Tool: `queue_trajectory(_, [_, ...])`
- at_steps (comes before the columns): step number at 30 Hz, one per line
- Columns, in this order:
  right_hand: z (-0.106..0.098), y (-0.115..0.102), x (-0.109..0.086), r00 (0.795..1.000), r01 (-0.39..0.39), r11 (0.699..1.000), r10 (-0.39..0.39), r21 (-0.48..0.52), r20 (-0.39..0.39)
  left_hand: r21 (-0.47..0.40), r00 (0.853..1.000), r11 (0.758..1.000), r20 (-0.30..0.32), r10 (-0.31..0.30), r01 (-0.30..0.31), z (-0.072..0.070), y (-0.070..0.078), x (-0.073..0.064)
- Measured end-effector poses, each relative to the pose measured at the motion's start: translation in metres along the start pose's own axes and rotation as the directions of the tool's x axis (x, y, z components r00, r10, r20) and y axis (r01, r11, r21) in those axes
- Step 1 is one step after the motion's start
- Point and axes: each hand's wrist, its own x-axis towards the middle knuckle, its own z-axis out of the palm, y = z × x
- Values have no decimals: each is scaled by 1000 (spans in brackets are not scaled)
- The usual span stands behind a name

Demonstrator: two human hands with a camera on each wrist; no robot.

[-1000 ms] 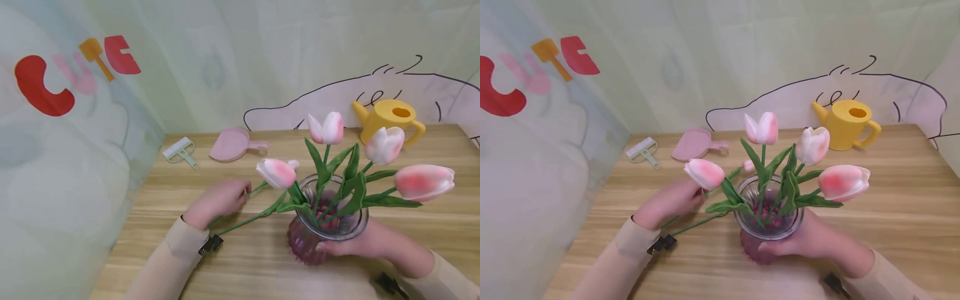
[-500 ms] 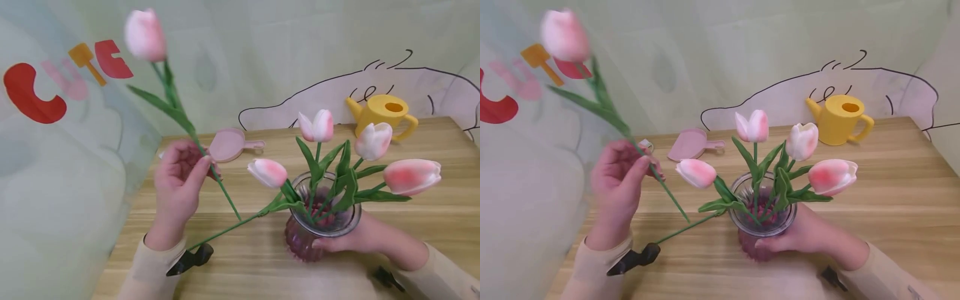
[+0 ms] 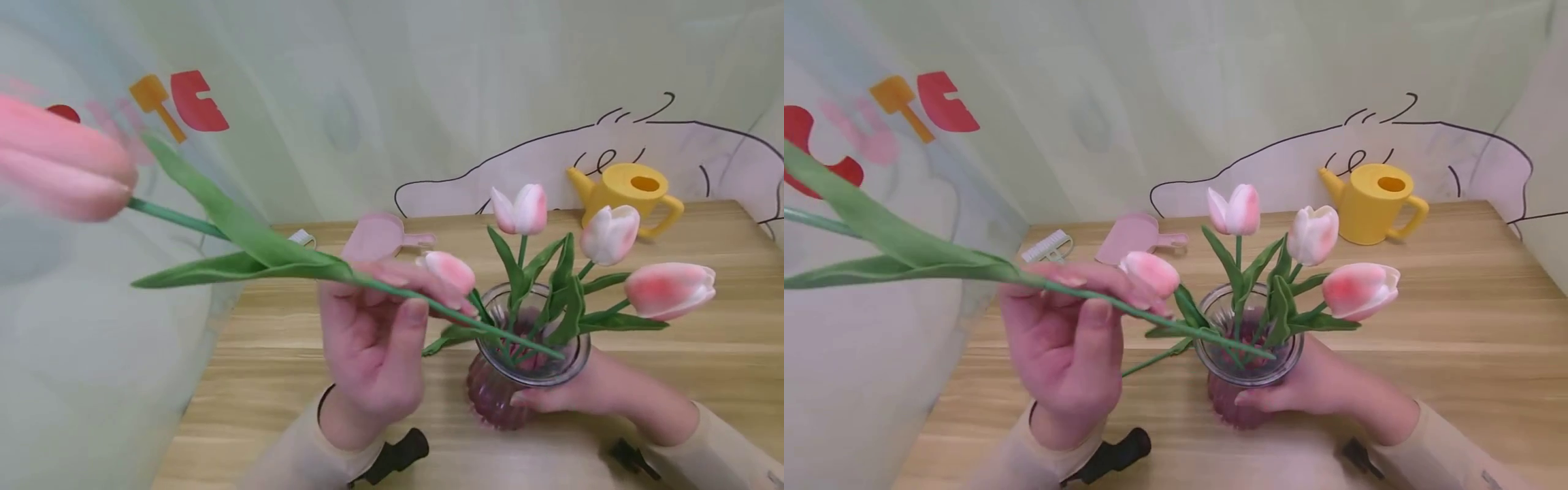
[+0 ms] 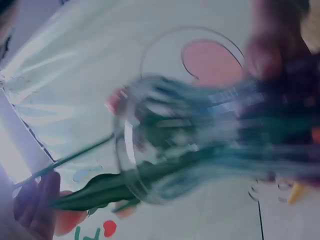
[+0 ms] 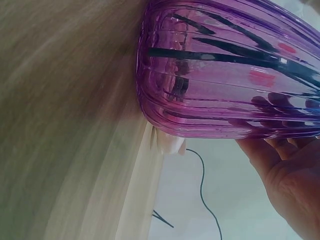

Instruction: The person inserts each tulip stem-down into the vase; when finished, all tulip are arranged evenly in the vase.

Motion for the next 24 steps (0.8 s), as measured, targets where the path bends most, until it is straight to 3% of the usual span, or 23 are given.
queue_trajectory(3, [2, 2, -3, 999, -33, 999, 33, 9, -14, 124, 1000, 992, 14, -10, 9, 2, -10, 6])
queue_trajectory(7, [1, 3, -3, 999, -44, 999, 44, 7, -21, 227, 997, 972, 40, -70, 59, 0, -16, 4])
queue_trajectory(12, [-1, 1, 0, 999, -34, 999, 35, 3, -20, 280, 989, 954, 67, -129, 105, 2, -16, 1])
queue_trajectory(18, [-1, 0, 0, 999, -37, 999, 37, 5, -19, 354, 972, 930, 166, -163, 96, 8, -18, -3])
queue_trajectory(24, [0, 1, -2, 998, -54, 999, 54, 6, -22, 316, 971, 944, 184, -154, 90, 7, -21, -5])
